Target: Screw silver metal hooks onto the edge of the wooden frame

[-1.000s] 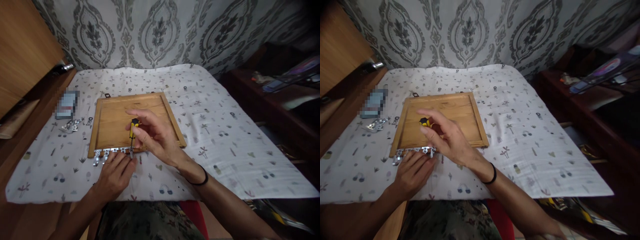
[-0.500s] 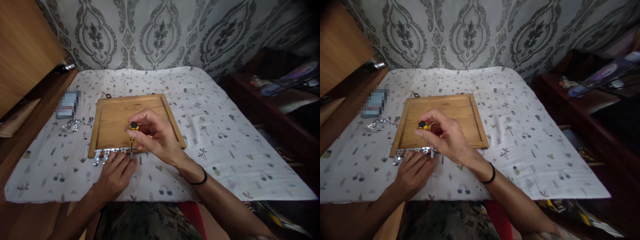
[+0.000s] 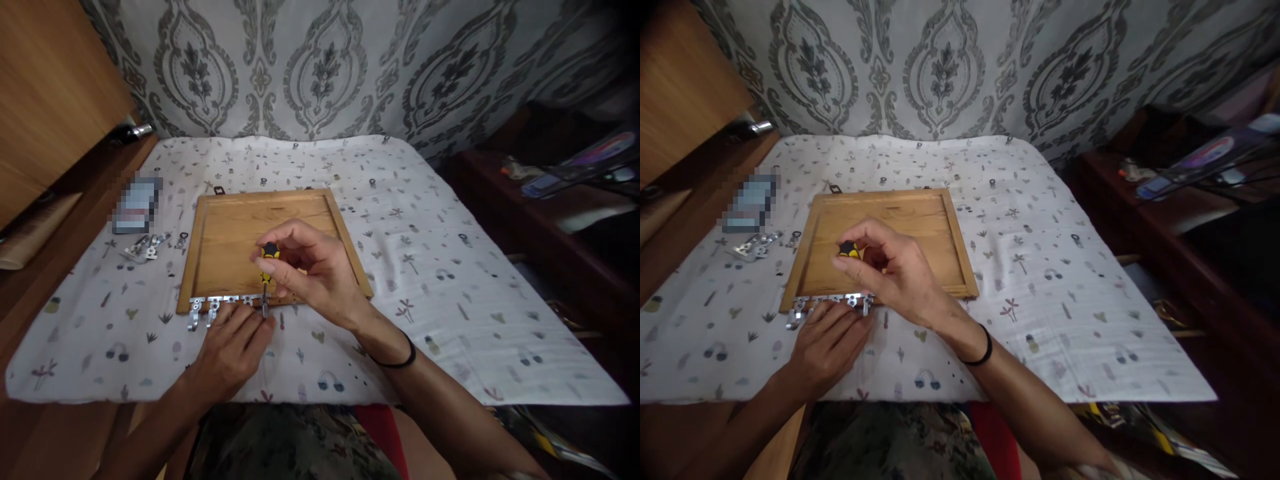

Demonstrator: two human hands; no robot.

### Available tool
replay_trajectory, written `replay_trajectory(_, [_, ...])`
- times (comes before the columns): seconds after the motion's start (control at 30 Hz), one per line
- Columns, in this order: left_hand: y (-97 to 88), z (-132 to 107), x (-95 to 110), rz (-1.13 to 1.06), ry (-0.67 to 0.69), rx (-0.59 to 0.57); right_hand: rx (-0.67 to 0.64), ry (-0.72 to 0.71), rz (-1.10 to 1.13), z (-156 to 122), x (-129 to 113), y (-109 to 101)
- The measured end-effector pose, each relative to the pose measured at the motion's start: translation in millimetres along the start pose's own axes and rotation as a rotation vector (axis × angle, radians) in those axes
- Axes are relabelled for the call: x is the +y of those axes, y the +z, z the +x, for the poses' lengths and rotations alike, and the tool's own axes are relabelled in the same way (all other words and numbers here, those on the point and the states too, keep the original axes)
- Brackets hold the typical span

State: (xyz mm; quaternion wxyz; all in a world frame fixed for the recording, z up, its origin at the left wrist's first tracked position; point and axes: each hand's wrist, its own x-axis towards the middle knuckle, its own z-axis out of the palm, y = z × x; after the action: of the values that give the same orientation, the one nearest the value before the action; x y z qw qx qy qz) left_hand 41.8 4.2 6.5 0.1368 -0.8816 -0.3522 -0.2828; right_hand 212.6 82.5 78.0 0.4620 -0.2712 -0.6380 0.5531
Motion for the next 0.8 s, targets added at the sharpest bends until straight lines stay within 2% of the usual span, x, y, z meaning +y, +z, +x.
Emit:
replay_trajectory(0.1, [0.1,0,0,0.006,-0.003,-0.002,-0.050,0.014,-0.008,0,1,-2])
replay_trajectory(0.2, [-0.1,0,0,-0.003,-0.004,0.003,-0.034,-0.015,-0.047,0,3,-2])
replay_trajectory(0.5, [0.2,-1,-1,-0.005,0.002,-0.007,0.244,-0.143,-0.094,-9,-3,6])
replay_trajectory(0.8, [0.7,-2,-1,-0.013,0.006,0.008,0.200,-0.184,-0.238,-19,3,6])
